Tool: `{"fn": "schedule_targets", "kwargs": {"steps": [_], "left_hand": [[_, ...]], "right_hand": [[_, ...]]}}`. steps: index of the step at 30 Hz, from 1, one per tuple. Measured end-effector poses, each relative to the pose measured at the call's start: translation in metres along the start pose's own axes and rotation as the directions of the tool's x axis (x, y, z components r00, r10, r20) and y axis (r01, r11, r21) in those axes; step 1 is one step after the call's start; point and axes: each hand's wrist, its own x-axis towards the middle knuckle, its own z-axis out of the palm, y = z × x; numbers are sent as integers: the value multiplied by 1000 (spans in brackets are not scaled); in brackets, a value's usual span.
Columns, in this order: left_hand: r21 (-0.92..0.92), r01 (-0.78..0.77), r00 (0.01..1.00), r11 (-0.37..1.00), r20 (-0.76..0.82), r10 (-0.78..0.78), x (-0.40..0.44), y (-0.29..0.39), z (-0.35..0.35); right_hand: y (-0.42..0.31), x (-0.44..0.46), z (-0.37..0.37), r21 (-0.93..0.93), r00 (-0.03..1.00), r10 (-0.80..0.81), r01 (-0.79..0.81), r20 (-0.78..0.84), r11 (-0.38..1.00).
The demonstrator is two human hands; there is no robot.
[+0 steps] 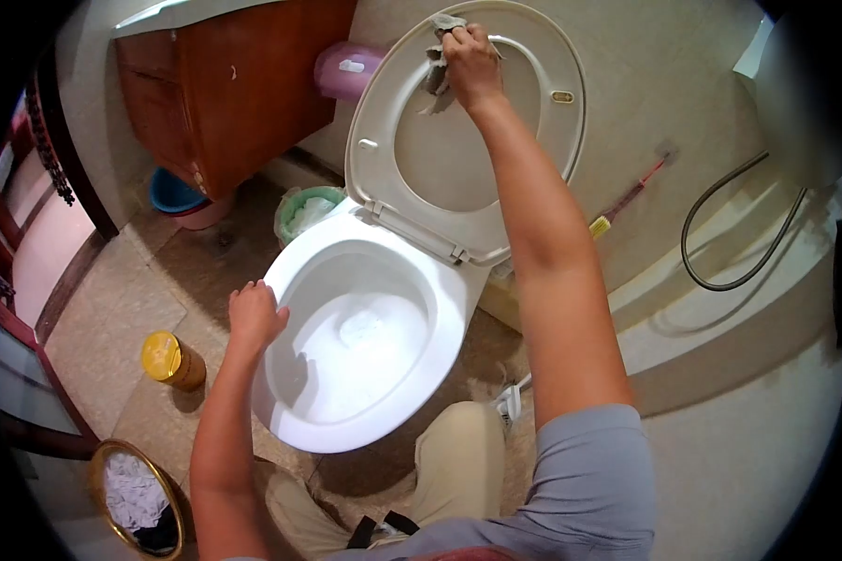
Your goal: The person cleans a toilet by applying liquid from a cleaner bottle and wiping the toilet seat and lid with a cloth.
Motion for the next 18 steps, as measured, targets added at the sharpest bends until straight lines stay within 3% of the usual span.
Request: {"fn": "schedule_targets", "kwargs": {"steps": [3, 6, 10, 14, 18], "left_hand": [[11, -10, 1000, 1000, -22, 10, 2, 0, 3], [13, -9, 999, 1000, -46, 10, 3, -6, 0], [-92, -12, 1000, 996, -8, 12, 6, -17, 4], [-137, 4, 1000, 991, 15, -2, 7, -20, 1], [-135, -20, 999, 991, -43, 15, 5, -22, 6]], "right_hand": [[-5, -6, -8, -60, 999, -40, 40, 11, 997], [5, 3, -25, -90, 982, -66, 83, 176, 993], [33, 1, -43, -104, 961, -87, 118, 263, 988], [61, -22, -84, -207, 954, 155, -103, 257, 973], [53, -58, -113, -282, 914, 246, -155, 322, 947]]}}
